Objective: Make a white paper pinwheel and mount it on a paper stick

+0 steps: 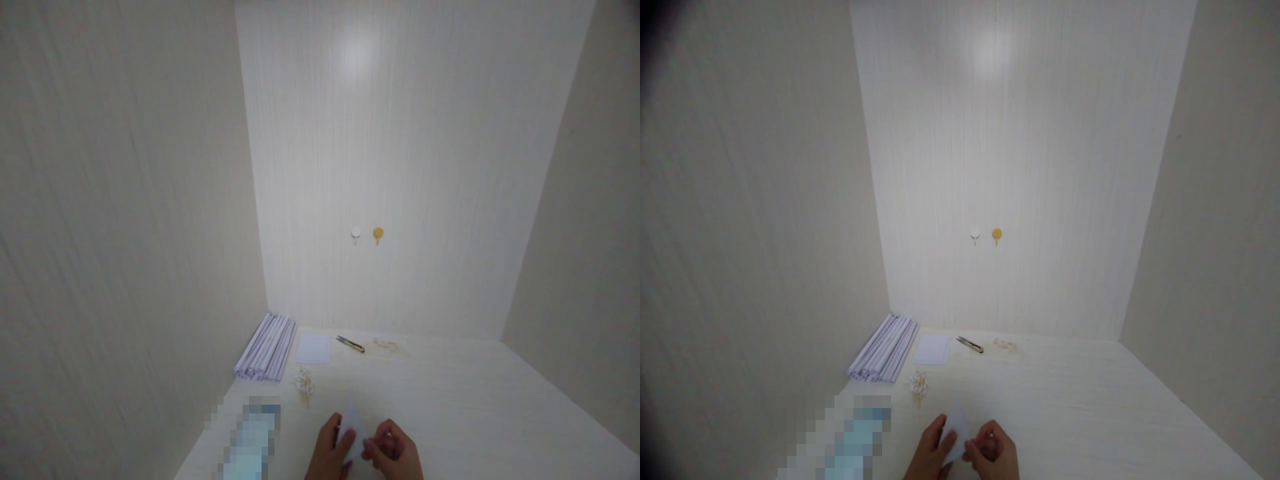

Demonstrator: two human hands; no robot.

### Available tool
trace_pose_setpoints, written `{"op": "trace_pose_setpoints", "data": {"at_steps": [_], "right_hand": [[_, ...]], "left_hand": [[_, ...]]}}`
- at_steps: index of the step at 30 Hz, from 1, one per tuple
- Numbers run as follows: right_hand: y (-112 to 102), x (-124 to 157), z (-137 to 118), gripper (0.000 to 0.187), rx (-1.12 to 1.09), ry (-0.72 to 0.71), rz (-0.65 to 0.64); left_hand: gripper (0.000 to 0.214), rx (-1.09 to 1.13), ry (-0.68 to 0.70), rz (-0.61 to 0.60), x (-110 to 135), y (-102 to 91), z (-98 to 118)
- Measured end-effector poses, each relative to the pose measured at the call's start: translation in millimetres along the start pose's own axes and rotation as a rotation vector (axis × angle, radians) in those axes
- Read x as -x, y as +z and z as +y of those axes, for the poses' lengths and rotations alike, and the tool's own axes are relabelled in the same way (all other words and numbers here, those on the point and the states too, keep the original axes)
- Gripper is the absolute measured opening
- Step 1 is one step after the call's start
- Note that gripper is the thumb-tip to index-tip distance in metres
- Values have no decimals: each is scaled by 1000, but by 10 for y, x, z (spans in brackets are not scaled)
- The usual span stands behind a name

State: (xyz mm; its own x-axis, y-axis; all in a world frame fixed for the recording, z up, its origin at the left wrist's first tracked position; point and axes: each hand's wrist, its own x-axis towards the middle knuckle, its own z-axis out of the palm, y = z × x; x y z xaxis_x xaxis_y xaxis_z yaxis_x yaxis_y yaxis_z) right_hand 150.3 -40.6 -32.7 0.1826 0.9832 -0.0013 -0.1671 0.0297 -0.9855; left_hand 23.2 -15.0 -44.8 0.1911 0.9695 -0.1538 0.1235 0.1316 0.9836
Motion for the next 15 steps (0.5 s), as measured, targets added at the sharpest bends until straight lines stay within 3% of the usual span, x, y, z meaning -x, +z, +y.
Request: {"op": "trace_pose_setpoints", "data": {"at_steps": [6, 15], "right_hand": [[-35, -13, 7, 36, 27, -62, 19], [-31, 3, -84, 34, -9, -83, 114]], "left_hand": [[50, 114, 7, -295, -3, -54, 143], [44, 124, -62, -311, -11, -161, 136]]}}
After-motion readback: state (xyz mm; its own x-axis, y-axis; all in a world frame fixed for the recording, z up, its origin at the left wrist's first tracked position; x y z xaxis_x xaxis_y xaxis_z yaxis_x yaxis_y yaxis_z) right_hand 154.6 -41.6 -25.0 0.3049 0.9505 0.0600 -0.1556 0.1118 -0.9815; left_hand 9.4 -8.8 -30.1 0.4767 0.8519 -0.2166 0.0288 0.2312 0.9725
